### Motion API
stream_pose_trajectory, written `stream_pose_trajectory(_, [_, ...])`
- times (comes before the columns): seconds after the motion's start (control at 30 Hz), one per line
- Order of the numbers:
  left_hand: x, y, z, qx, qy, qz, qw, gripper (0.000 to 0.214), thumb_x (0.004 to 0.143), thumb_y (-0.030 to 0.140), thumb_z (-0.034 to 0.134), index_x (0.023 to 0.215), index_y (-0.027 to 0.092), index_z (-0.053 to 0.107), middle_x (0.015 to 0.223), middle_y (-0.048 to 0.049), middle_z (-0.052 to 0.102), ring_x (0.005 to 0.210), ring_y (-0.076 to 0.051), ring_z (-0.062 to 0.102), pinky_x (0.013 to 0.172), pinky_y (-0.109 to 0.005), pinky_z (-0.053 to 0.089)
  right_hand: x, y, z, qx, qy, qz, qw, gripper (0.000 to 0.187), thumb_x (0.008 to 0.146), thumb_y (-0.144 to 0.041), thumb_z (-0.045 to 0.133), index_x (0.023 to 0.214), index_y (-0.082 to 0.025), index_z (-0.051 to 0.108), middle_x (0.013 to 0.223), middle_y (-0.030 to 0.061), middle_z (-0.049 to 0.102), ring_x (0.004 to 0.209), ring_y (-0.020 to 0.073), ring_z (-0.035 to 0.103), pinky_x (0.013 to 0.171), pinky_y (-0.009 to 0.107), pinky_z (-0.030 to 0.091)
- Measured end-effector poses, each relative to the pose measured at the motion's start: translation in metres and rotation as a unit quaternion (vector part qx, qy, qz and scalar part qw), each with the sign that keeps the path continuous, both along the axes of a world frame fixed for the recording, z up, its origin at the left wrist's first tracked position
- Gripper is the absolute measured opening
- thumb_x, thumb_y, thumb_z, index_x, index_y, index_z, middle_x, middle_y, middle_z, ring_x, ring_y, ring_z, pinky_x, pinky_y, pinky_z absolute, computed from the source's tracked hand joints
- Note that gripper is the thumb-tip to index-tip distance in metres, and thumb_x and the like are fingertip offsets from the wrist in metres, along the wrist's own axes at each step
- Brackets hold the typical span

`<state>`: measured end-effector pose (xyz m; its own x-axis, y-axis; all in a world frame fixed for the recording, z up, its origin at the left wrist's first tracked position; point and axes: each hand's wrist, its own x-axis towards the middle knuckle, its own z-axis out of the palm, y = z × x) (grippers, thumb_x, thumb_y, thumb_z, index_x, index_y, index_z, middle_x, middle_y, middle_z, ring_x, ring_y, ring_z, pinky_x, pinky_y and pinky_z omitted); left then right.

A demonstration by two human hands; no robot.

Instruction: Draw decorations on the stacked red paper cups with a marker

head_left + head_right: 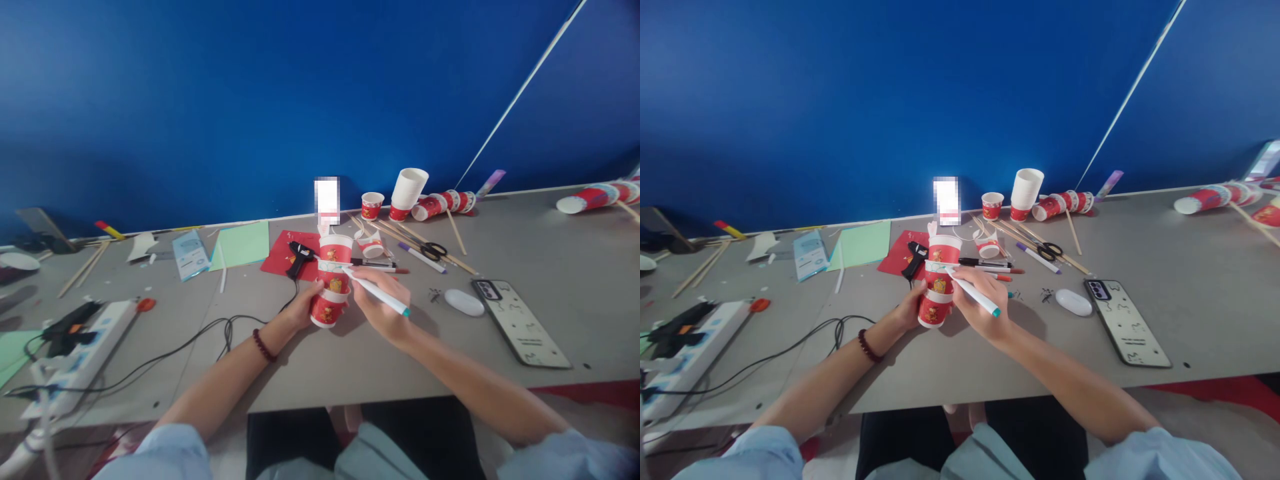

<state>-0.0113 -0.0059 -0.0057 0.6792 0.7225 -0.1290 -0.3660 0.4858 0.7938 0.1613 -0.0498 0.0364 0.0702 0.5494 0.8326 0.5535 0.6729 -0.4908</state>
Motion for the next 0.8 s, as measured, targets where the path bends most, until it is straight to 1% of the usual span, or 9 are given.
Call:
stream_pose_trajectory(0.2, [0.0015, -0.0013, 0.0049, 0.007, -0.022, 0.001, 1.0, 0.057, 0.068, 0.062, 0.071, 0.091, 0.01, 0.07, 0.077, -0.0116, 0.072, 0.066, -0.021, 0.067, 0.06, -0.028, 0.05, 0.0013, -0.0001, -0.0005, -0.001, -0.001, -0.013, 1.0, 0.014, 0.085, -0.014, 0.062, 0.096, -0.022, 0.065, 0.093, 0.0052, 0.077, 0.082, 0.0183, 0.075, 0.075, 0.029, 0.061])
stream_pose_trajectory(0.37, [0.0019, -0.0012, 0.0039, 0.005, -0.029, 0.005, 1.0, 0.055, 0.071, 0.059, 0.069, 0.093, 0.009, 0.07, 0.079, -0.012, 0.072, 0.07, -0.022, 0.067, 0.063, -0.029, 0.051, 0.0017, -0.0001, 0.0006, 0.0, -0.003, -0.017, 1.0, 0.012, 0.085, -0.016, 0.061, 0.095, -0.022, 0.065, 0.092, 0.0051, 0.077, 0.08, 0.0182, 0.075, 0.074, 0.029, 0.061])
stream_pose_trajectory(0.57, [0.0018, -0.0009, 0.0031, 0.003, -0.018, 0.014, 1.0, 0.059, 0.067, 0.062, 0.071, 0.093, 0.009, 0.07, 0.078, -0.012, 0.072, 0.068, -0.021, 0.066, 0.063, -0.03, 0.051, 0.0016, 0.0001, 0.0039, 0.008, -0.004, -0.018, 1.0, 0.01, 0.086, -0.017, 0.06, 0.094, -0.022, 0.064, 0.09, 0.0058, 0.077, 0.08, 0.0187, 0.075, 0.074, 0.03, 0.061])
stream_pose_trajectory(0.8, [0.0011, 0.0001, 0.0022, -0.001, -0.018, 0.009, 1.0, 0.06, 0.067, 0.062, 0.071, 0.094, 0.009, 0.069, 0.082, -0.0131, 0.072, 0.067, -0.021, 0.066, 0.062, -0.03, 0.051, 0.0023, 0.0004, 0.0029, 0.005, -0.007, -0.023, 1.0, 0.01, 0.086, -0.016, 0.06, 0.094, -0.022, 0.064, 0.091, 0.0061, 0.077, 0.081, 0.0181, 0.074, 0.076, 0.029, 0.061])
